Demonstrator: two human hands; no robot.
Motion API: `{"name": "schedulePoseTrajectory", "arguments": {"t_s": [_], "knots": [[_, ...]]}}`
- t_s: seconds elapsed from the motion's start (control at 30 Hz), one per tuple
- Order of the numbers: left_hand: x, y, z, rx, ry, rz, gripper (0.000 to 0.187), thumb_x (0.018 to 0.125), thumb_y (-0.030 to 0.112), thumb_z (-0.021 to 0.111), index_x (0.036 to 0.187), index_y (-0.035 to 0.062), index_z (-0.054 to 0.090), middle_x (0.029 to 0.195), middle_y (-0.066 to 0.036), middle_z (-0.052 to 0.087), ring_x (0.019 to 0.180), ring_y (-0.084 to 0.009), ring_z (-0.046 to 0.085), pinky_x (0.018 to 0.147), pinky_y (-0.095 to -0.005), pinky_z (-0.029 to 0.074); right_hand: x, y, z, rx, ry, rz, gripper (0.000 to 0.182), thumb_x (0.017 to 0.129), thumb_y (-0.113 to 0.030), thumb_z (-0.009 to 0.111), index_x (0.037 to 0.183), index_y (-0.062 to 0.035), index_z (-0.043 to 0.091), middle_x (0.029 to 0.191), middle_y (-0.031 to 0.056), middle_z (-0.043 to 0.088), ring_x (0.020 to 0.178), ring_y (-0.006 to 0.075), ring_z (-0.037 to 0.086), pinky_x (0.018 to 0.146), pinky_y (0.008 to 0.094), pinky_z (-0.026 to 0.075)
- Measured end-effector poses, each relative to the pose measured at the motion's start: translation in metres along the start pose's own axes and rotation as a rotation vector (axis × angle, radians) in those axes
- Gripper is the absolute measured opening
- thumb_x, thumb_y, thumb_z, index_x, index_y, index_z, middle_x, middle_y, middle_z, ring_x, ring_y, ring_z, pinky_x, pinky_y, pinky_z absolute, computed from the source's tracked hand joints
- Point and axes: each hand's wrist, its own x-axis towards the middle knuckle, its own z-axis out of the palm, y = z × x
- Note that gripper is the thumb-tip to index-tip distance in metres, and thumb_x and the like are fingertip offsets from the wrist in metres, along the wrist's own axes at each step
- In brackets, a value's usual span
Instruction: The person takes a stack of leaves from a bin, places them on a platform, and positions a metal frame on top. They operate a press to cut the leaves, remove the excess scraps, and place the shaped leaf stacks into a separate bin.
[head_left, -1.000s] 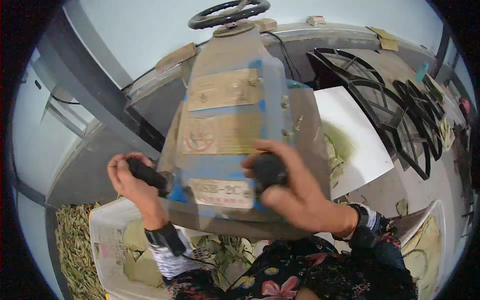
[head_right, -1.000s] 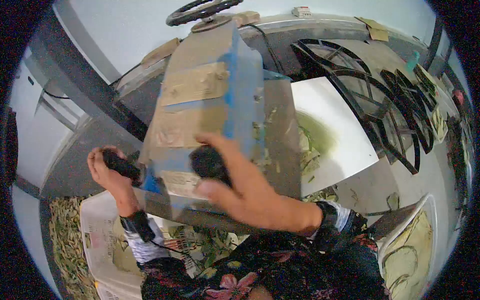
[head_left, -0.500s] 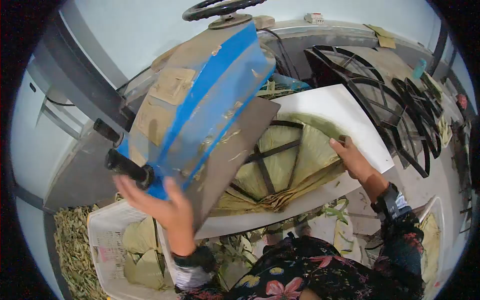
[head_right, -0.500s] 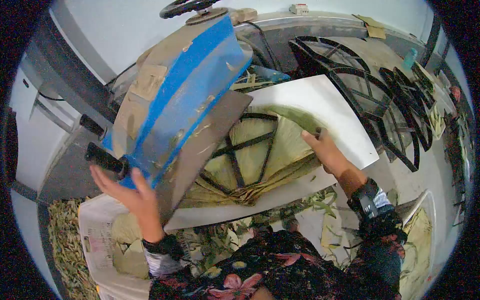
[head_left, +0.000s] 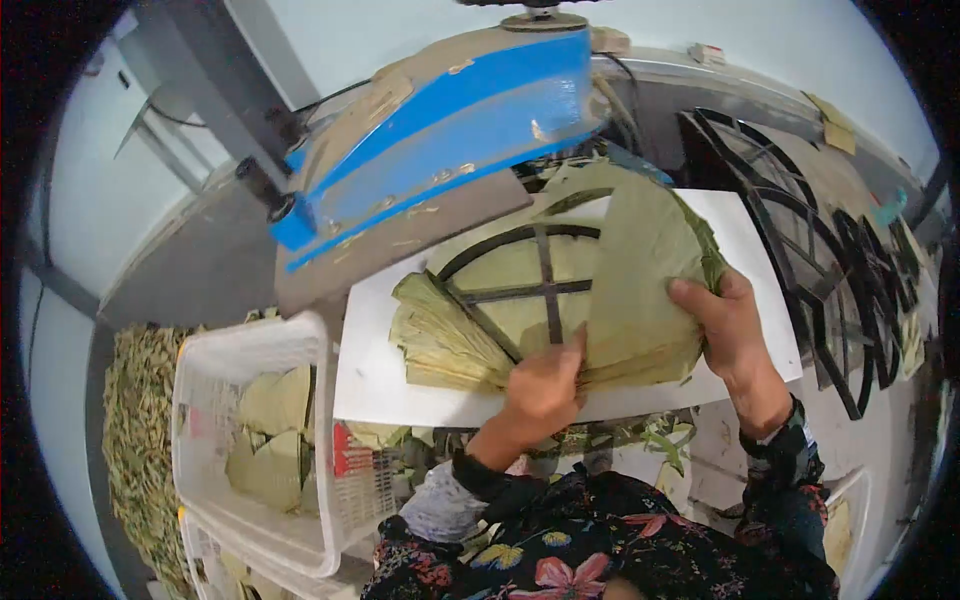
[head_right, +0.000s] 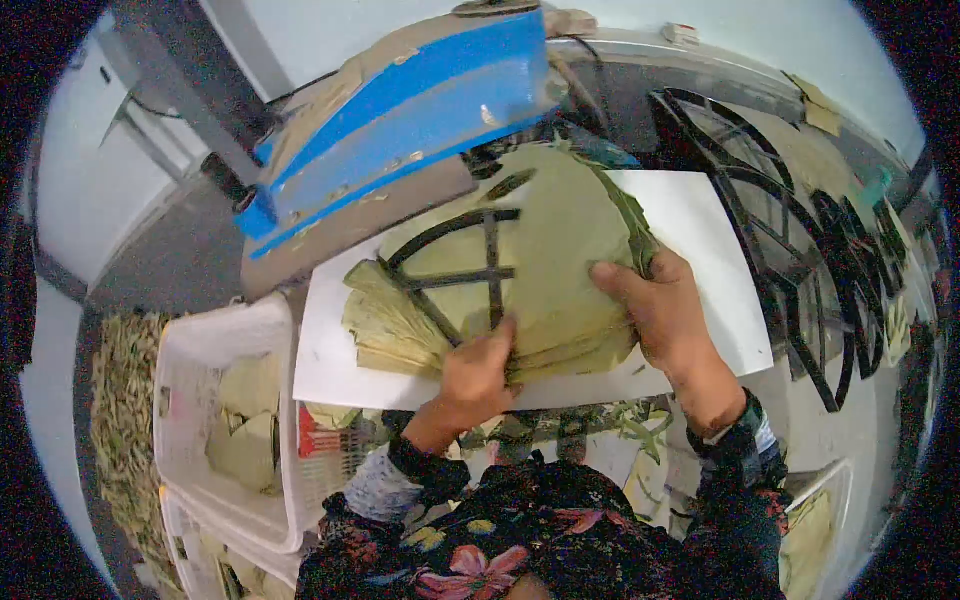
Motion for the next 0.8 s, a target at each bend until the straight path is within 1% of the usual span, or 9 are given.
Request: {"name": "schedulePoseTrajectory", "arguments": {"t_s": [0.17,0.27,0.3,0.37,0.5,0.57,0.63,0.77,0.8], "knots": [[-0.093,0.016,-0.087,0.235,0.117,-0.171,0.081,0.056,0.017,0.071,0.129,-0.0007,0.039,0.072,-0.013,0.056,0.068,-0.0304,0.056,0.06,-0.0426,0.043,0.01,0.009,0.011,0.058,-0.379,-0.028,0.034,0.084,-0.016,0.06,0.114,-0.0006,0.053,0.105,0.0087,0.061,0.095,0.0165,0.057,0.083,0.0304,0.045],[-0.241,0.022,-0.065,0.364,-0.057,-0.346,0.078,0.057,0.018,0.071,0.127,0.0006,0.041,0.081,-0.015,0.059,0.071,-0.0349,0.056,0.065,-0.0442,0.045,0.047,0.063,0.011,-0.316,-0.61,0.023,0.038,0.084,-0.019,0.06,0.116,-0.0012,0.051,0.109,0.0124,0.058,0.101,0.0227,0.055,0.087,0.0343,0.043],[-0.294,0.03,-0.046,0.304,-0.121,-0.437,0.078,0.058,0.018,0.07,0.128,0.0023,0.041,0.085,-0.016,0.059,0.072,-0.0366,0.056,0.068,-0.0455,0.046,0.052,0.076,0.017,-0.632,-0.54,-0.233,0.039,0.084,-0.019,0.06,0.116,-0.0012,0.049,0.115,0.016,0.053,0.105,0.0279,0.052,0.089,0.0368,0.041],[-0.356,0.069,-0.025,-0.119,-0.615,-1.257,0.073,0.063,0.021,0.068,0.129,0.0051,0.041,0.097,-0.019,0.059,0.081,-0.0401,0.057,0.074,-0.0485,0.045,0.061,0.094,0.03,-0.955,-0.43,-0.725,0.044,0.079,-0.021,0.063,0.117,-0.0043,0.049,0.121,0.0201,0.047,0.106,0.0401,0.047,0.092,0.042,0.039],[-0.355,0.059,-0.012,0.056,-0.609,-0.994,0.061,0.073,0.028,0.064,0.126,0.0042,0.044,0.108,-0.022,0.056,0.091,-0.0406,0.056,0.08,-0.0473,0.045,0.08,0.106,0.063,-1.236,-0.41,-0.729,0.043,0.077,-0.021,0.065,0.113,-0.0049,0.05,0.117,0.0186,0.047,0.101,0.0395,0.049,0.088,0.0431,0.041],[-0.334,0.056,-0.002,0.157,-0.595,-0.809,0.054,0.08,0.032,0.062,0.123,0.0035,0.047,0.115,-0.024,0.054,0.097,-0.0409,0.055,0.083,-0.0465,0.044,0.097,0.114,0.069,-1.216,-0.524,-0.512,0.04,0.074,-0.019,0.065,0.109,-0.005,0.051,0.108,0.0187,0.049,0.097,0.039,0.05,0.082,0.0426,0.043],[-0.264,0.039,0.001,-0.164,-0.138,-0.899,0.053,0.084,0.034,0.059,0.126,0.0054,0.045,0.114,-0.023,0.055,0.099,-0.0356,0.058,0.089,-0.0432,0.043,0.117,0.123,0.065,-1.17,-0.656,-0.503,0.036,0.074,-0.019,0.063,0.106,-0.0056,0.053,0.104,0.0183,0.051,0.096,0.0375,0.051,0.082,0.0436,0.043],[-0.149,0.042,-0.013,-1.406,0.042,-0.866,0.068,0.086,0.042,0.056,0.132,-0.0023,0.031,0.124,-0.019,0.048,0.116,-0.0278,0.047,0.096,-0.0407,0.038,0.099,0.126,0.062,-1.261,-0.958,-0.444,0.028,0.071,-0.017,0.059,0.094,-0.0002,0.056,0.092,0.0197,0.055,0.094,0.0357,0.052,0.079,0.0439,0.043],[-0.138,0.044,-0.008,-1.41,0.055,-0.865,0.068,0.086,0.042,0.056,0.132,-0.0023,0.031,0.124,-0.019,0.048,0.116,-0.0278,0.047,0.096,-0.0407,0.038,0.084,0.12,0.064,-1.266,-0.968,-0.449,0.028,0.071,-0.017,0.059,0.094,-0.0002,0.056,0.092,0.0197,0.055,0.094,0.0357,0.052,0.079,0.0439,0.043]]}}
